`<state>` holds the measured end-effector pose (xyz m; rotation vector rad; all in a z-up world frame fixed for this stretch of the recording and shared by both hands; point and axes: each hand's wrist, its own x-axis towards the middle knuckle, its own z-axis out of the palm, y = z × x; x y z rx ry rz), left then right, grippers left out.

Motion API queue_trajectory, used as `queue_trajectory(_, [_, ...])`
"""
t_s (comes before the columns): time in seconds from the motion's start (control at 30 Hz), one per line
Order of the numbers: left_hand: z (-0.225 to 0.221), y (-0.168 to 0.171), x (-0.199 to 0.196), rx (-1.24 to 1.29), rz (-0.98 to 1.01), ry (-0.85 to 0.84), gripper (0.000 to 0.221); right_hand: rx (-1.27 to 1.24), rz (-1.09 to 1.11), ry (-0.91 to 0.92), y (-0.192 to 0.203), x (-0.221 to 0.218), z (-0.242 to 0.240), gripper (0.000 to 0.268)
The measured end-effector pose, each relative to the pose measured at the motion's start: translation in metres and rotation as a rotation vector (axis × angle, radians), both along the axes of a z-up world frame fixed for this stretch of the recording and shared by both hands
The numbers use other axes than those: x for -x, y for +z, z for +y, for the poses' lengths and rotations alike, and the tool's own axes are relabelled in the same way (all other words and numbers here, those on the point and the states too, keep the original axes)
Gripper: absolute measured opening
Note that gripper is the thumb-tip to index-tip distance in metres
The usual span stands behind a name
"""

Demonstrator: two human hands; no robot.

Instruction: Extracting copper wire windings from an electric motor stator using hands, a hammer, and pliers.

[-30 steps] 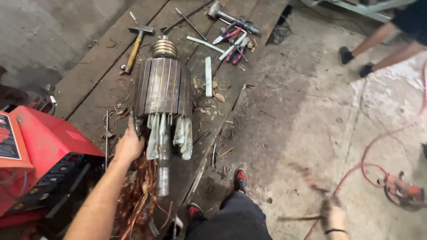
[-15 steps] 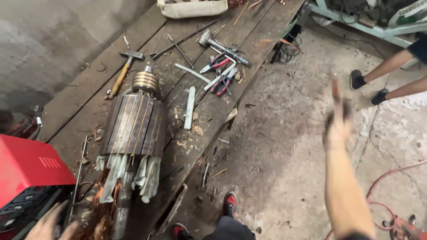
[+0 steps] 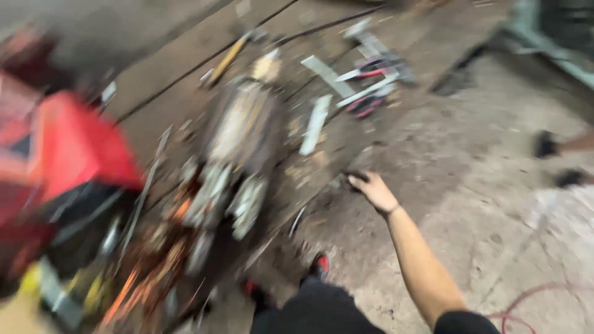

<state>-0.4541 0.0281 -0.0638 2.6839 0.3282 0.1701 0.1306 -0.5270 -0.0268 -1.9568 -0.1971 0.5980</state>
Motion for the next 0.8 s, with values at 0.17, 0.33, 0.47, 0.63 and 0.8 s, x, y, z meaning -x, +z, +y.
queue_trajectory(0.17, [-0.133,0.227,-0.075,0.128,0.004,0.179,0.050,-0.163,0.478,-0.024,-0.072,0.174,0.059,0.042])
queue_trajectory(0.33, [-0.096,0.207,-0.077,0.260,-0.034,0.132,0.060,0.419,0.129,0.632,0.044,0.224,0.137,0.045])
queue_trajectory(0.47, [-0.073,0.153,-0.075,0.269,-0.076,0.093,0.072,0.585,-0.189,0.694,0.062,0.238,0.178,0.042])
queue_trajectory(0.63, [-0.065,0.092,-0.064,0.210,0.032,0.028,0.064,0.645,-0.303,0.764,0.038,0.292,0.218,0.043])
queue_trajectory(0.8, [-0.086,0.045,-0.052,0.233,0.046,0.002,0.058,0.570,-0.324,0.973,0.021,0.349,0.234,0.044])
